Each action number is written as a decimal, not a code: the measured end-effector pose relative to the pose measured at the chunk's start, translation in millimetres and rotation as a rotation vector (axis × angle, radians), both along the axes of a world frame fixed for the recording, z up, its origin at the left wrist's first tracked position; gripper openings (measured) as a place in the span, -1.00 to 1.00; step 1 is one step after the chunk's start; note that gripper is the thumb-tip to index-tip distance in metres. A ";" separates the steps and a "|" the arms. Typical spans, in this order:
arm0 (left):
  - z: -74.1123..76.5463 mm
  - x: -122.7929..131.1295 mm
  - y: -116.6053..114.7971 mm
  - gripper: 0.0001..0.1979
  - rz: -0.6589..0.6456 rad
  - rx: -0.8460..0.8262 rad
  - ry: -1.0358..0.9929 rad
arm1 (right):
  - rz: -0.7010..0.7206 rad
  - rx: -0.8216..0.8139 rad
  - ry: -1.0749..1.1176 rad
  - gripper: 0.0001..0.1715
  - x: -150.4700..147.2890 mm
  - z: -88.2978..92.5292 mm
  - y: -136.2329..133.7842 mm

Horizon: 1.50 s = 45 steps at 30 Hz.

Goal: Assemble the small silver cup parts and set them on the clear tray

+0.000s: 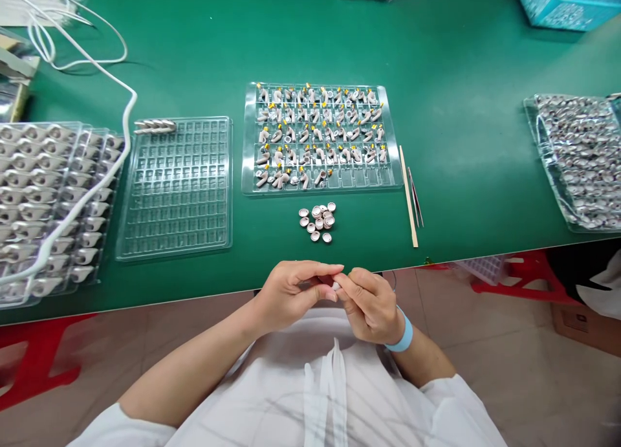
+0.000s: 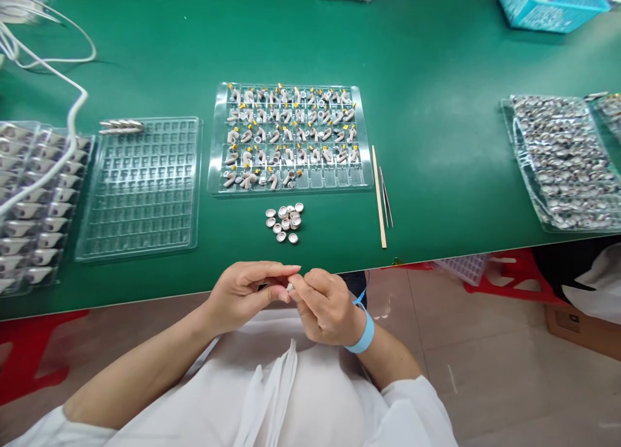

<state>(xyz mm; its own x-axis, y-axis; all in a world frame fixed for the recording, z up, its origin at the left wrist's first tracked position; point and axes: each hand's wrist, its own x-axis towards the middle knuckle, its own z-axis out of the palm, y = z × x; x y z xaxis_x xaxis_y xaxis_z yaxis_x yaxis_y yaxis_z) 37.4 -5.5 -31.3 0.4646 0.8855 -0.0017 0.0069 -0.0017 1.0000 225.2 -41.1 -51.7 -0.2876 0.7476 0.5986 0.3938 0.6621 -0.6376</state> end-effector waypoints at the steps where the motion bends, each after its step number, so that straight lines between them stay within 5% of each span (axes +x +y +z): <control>1: 0.5 -0.5 0.5 -0.69 0.000 -0.020 0.006 | 0.005 -0.024 -0.004 -0.50 0.4 0.7 0.0; 9: 9.1 -5.1 5.7 -0.58 0.048 -0.166 -0.007 | 0.119 -0.310 0.081 -0.46 1.2 17.3 8.2; 14: 12.7 -15.7 7.8 -0.69 0.161 -0.364 -0.164 | -0.059 -0.450 0.123 -0.44 -3.7 18.2 6.1; 21: 11.9 -43.2 14.0 -0.70 0.307 -0.543 -0.363 | -0.129 -0.300 0.020 -0.66 4.6 14.4 15.0; 27: 23.3 -79.0 30.3 -0.69 0.507 -0.355 -0.240 | -0.171 -0.157 -0.043 -0.64 13.8 0.8 37.8; 31: 38.6 -122.1 59.3 -0.76 0.690 -0.034 0.189 | -0.155 -0.107 -0.073 -0.64 10.6 -16.3 46.7; 34: 48.9 -158.3 96.7 -0.76 0.797 0.032 0.310 | -0.135 -0.130 -0.068 -0.58 10.9 -22.3 46.4; 40: 45.4 -193.4 183.1 -0.87 0.854 -0.021 0.477 | -0.108 -0.166 -0.043 -0.50 14.5 -27.3 44.8; 45: 28.4 -188.4 219.2 -0.76 0.796 -0.147 0.512 | -0.077 -0.202 0.003 -0.48 13.5 -25.0 44.6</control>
